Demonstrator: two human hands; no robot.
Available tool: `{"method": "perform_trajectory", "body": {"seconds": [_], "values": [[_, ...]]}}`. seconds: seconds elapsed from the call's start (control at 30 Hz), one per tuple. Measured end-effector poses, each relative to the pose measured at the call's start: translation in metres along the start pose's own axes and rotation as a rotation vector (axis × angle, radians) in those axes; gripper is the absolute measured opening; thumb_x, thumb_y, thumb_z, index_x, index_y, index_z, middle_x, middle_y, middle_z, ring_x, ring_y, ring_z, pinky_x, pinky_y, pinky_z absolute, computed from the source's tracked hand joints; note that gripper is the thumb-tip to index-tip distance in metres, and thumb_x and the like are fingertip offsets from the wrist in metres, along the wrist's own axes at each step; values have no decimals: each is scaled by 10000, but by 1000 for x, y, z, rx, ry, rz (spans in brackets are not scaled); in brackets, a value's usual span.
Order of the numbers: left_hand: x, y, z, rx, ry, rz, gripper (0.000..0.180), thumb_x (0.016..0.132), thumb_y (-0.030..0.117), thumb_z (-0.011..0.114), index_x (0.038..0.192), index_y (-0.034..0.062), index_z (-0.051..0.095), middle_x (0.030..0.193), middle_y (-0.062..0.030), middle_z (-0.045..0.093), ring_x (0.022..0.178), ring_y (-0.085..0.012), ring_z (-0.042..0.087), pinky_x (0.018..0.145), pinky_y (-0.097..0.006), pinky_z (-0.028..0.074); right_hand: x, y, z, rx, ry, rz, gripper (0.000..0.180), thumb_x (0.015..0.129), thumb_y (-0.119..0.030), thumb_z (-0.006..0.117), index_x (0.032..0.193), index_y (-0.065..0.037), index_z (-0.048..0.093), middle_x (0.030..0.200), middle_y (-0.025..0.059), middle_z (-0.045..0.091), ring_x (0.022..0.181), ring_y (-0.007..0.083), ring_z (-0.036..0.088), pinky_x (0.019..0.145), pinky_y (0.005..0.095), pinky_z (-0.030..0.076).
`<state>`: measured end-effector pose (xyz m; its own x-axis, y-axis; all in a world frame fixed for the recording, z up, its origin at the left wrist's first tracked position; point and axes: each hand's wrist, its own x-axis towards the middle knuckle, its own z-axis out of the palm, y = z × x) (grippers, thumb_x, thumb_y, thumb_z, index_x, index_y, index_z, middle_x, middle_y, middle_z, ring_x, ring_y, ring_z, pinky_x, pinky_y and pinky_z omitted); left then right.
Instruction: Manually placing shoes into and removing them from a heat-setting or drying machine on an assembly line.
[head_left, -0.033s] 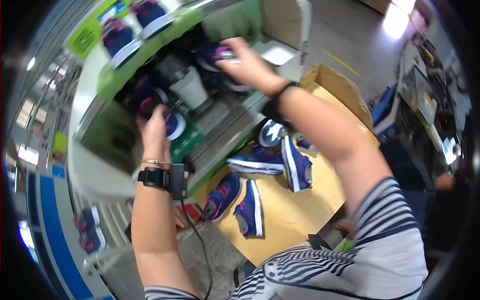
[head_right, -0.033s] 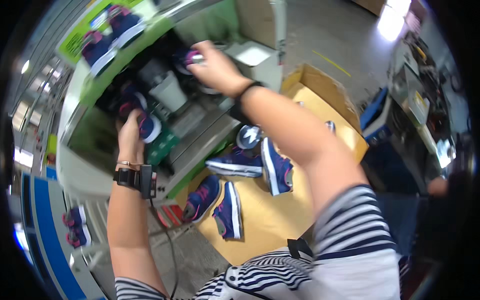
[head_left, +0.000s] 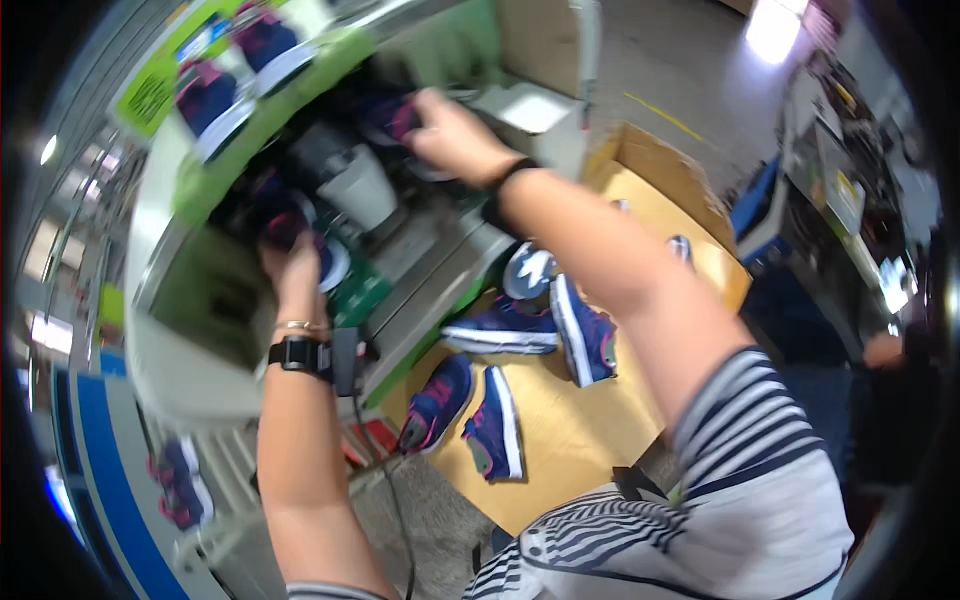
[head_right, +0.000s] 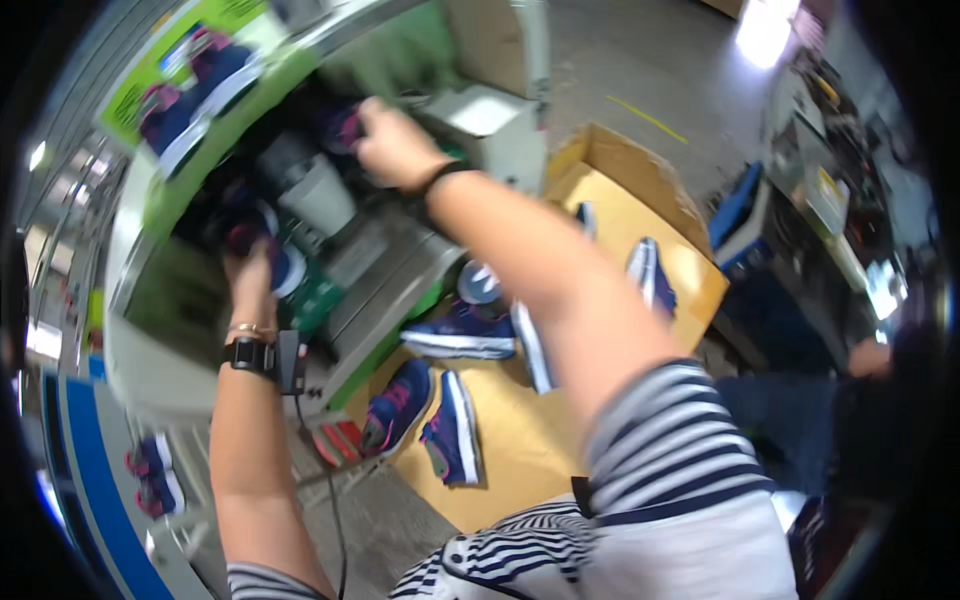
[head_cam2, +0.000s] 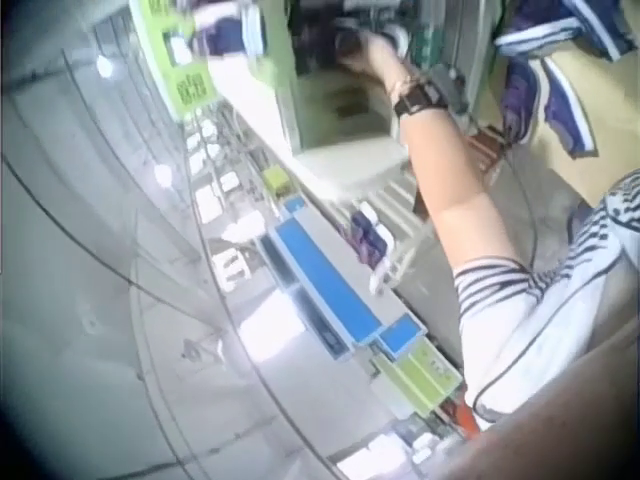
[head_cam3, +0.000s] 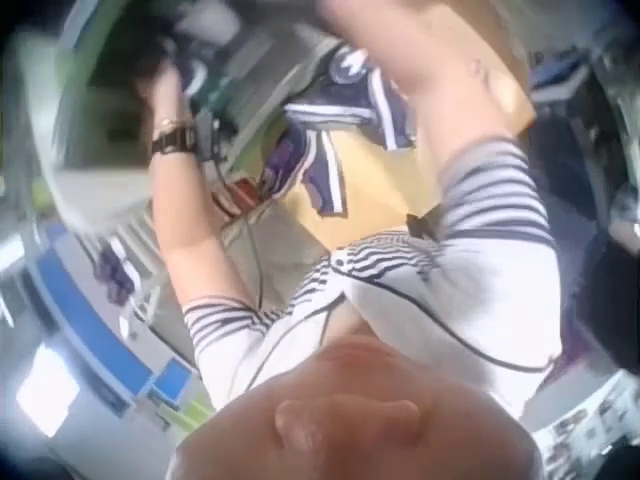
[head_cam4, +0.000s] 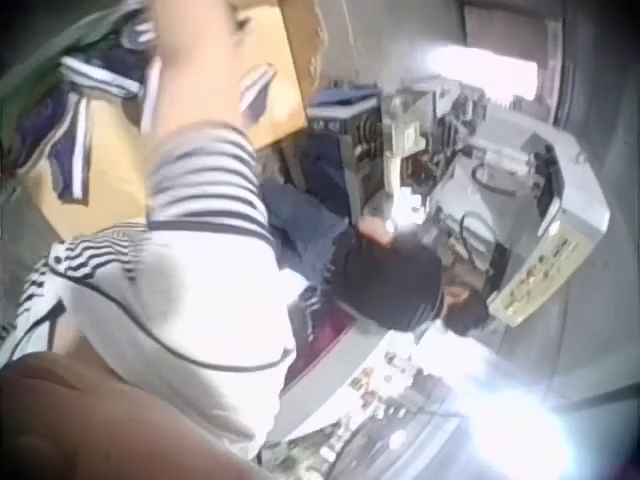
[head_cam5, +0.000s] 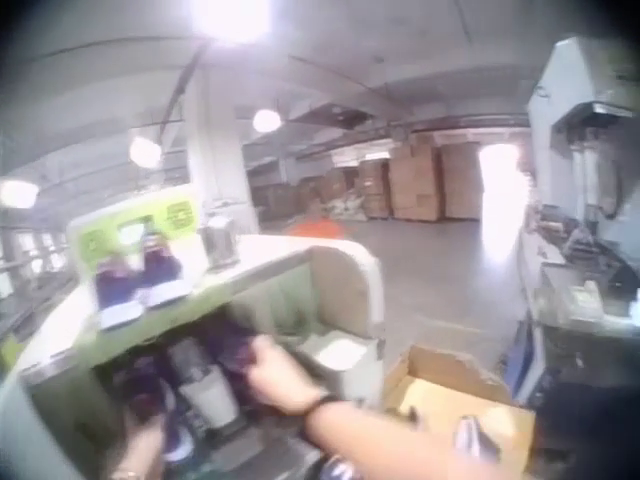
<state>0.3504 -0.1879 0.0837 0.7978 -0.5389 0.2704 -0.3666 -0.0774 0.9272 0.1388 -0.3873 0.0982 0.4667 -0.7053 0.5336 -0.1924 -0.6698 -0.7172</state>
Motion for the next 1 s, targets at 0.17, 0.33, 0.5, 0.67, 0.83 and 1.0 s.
{"method": "perform_trajectory", "body": {"seconds": [0.17, 0.33, 0.5, 0.67, 0.83, 1.0], "values": [[-39, 23, 6, 104, -82, 251, 622, 972, 265, 614, 1465, -28, 374, 1466, -211, 430, 1362, -305, 412, 1156, -385, 286, -36, 7, 89, -288, 68, 105, 690, 808, -159, 662, 1442, -55, 408, 1450, 320, 394, 1357, 501, 372, 1124, 625, 273], [-173, 30, -10, 497, -369, 686, 543, 915, 79, 615, 1432, 32, 455, 1529, -181, 334, 1410, -316, 343, 1146, -427, 293, -223, 64, -82, -430, 325, 116, 703, 769, -352, 776, 1348, -34, 536, 1374, 237, 505, 1316, 410, 422, 1099, 529, 310], [-258, 17, 38, 188, -1064, 2, 368, 932, 90, 634, 1284, 0, 580, 1151, -127, 644, 1054, -198, 623, 936, -331, 484, -431, 136, -214, -227, 355, 907, 989, 689, -292, 801, 1502, -18, 311, 1327, 274, 548, 1251, 433, 496, 1055, 452, 413], [-355, -61, 127, 307, -896, -151, 1128, 806, 454, 791, 1498, -133, 120, 1468, -363, 295, 1371, -470, 327, 1157, -461, 270, -445, 45, -196, -772, 171, 816, 1055, 629, -245, 855, 1527, -137, 311, 1339, 220, 485, 1211, 411, 479, 1029, 495, 391], [-382, -62, 163, 270, -528, -153, 957, 761, 273, 818, 1451, -88, 262, 1353, -296, 392, 1237, -446, 448, 1087, -466, 346, -487, -13, -193, -590, 112, 732, 978, 697, -249, 858, 1508, -73, 341, 1322, 212, 490, 1190, 396, 500, 1006, 457, 420], [-375, -60, 81, -499, -1035, -838, 467, 1006, 224, 587, 1378, -25, 455, 1248, -92, 632, 1072, -204, 638, 968, -320, 483, -511, 10, -177, -228, 94, 763, 765, 827, -143, 711, 1491, -35, 346, 1283, 265, 552, 1217, 394, 535, 1030, 414, 437]]}}
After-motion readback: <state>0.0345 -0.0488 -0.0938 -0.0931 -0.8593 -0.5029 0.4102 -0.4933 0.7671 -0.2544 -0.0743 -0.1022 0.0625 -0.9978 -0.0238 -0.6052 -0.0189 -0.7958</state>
